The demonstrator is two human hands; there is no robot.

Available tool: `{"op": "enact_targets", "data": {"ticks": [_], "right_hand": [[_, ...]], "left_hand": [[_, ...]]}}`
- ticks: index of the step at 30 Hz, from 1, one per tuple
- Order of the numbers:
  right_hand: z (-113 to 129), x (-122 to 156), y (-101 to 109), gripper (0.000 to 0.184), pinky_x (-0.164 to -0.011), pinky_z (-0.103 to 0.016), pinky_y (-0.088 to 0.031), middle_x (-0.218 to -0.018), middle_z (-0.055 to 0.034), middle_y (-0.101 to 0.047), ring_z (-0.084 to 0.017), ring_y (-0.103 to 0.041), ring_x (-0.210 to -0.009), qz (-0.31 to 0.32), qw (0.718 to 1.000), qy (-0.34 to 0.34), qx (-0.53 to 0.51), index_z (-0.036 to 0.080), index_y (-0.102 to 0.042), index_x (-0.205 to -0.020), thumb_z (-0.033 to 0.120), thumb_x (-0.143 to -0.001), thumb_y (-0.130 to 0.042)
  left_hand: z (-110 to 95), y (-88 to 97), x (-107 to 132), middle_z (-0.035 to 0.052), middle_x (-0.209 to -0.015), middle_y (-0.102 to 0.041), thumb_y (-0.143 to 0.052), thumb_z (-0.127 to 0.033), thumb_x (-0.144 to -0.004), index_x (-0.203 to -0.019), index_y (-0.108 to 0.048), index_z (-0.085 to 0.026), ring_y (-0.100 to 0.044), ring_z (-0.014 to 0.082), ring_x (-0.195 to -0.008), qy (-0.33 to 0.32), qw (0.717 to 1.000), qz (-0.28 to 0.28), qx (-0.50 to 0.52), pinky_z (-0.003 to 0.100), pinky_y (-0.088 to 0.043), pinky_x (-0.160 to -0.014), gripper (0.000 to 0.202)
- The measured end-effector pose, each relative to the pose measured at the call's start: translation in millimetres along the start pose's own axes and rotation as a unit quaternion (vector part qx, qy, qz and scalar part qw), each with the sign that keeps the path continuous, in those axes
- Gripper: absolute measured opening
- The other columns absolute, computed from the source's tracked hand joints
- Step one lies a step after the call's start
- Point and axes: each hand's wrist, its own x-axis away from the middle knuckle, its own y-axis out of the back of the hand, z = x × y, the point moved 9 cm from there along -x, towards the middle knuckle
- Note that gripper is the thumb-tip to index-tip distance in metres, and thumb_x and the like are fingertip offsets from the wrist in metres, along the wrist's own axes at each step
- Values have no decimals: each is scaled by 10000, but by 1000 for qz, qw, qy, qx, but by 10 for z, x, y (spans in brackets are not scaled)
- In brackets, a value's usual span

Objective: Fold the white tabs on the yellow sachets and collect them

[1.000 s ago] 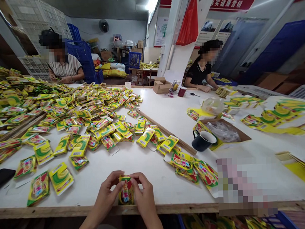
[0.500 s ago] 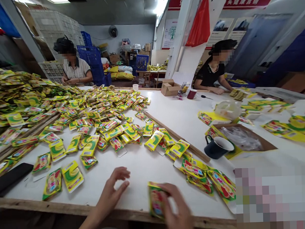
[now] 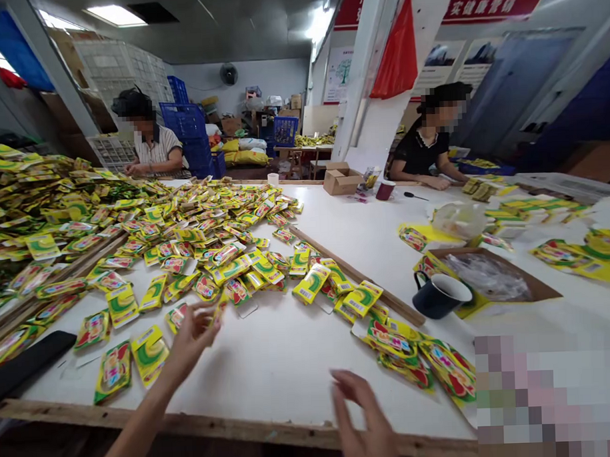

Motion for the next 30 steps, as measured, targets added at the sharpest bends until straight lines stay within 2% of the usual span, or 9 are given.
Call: {"op": "enact_targets", "data": {"ticks": [2, 4, 7, 11, 16, 19, 24, 28, 30], "right_hand": [[154, -1, -587, 362, -791, -352, -556, -1073, -101, -681, -263, -672, -934, 64, 990, -16, -126, 238, -615, -1069, 471, -793, -620], [258, 11, -984, 386, -799, -351, -560, -1102, -119, -671, -255, -671, -959, 95, 972, -30, -215, 212, -569, -1118, 438, -808, -618], [240, 62, -1175, 361, -778, -330, -562, -1045, -108, -687, -233, -681, -912, 85, 961, -47, -260, 201, -536, -1121, 400, -830, -614], [120, 177, -1055, 403, -750, -322, -562, -967, -81, -704, -220, -693, -850, 43, 966, -50, -248, 214, -459, -1169, 351, -832, -632], [145, 227, -993, 332, -770, -305, -548, -984, -77, -700, -210, -684, -879, 64, 975, -27, -213, 220, -457, -1152, 341, -870, -585], [203, 173, -954, 288, -750, -280, -545, -938, -64, -704, -198, -681, -830, 76, 981, 3, -180, 211, -520, -1125, 326, -870, -588], [305, 33, -989, 229, -694, -277, -551, -923, -69, -709, -220, -669, -824, 142, 980, 34, -136, 201, -685, -961, 374, -884, -557], [404, -46, -946, 228, -765, -296, -532, -911, -74, -698, -230, -653, -879, 125, 981, 73, -131, 205, -720, -875, 376, -878, -570], [377, -53, -925, 205, -761, -293, -532, -923, -71, -695, -220, -657, -864, 106, 981, 65, -146, 201, -696, -921, 367, -870, -587]], "left_hand": [[-18, -555, 398, 77, -961, -702, -453, -516, -879, -1173, -370, -240, -689, 246, -838, 53, 971, 151, 177, 365, -508, -733, 412], [-53, -897, 707, 65, -898, -720, -466, -544, -881, -1141, -404, -234, -688, 230, -804, 75, 948, 200, 235, 334, -499, -718, 409], [-97, -1152, 890, 77, -968, -714, -492, -487, -901, -1149, -403, -232, -671, 210, -849, 50, 947, 215, 234, 311, -491, -748, 366], [-108, -1199, 846, 69, -1057, -678, -547, -368, -898, -1237, -314, -266, -662, 196, -902, 0, 957, 207, 202, 321, -495, -803, 424], [-63, -1168, 822, 79, -1128, -632, -538, -304, -897, -1270, -387, -269, -653, 204, -921, -15, 958, 228, 174, 327, -504, -801, 405], [-38, -1150, 813, 81, -1105, -647, -556, -299, -879, -1230, -476, -244, -650, 213, -916, -9, 956, 238, 171, 318, -507, -793, 365], [-95, -1163, 760, 80, -1069, -682, -566, -267, -849, -1134, -576, -212, -634, 245, -988, -20, 953, 258, 157, 344, -500, -861, 291], [-155, -1158, 716, 86, -1171, -648, -536, -210, -841, -1101, -597, -211, -583, 254, -1118, -43, 959, 238, 147, 370, -466, -954, 267], [-183, -1144, 704, 85, -1234, -609, -511, -172, -841, -1084, -592, -212, -544, 247, -1182, -59, 963, 216, 147, 382, -431, -1007, 259]]}}
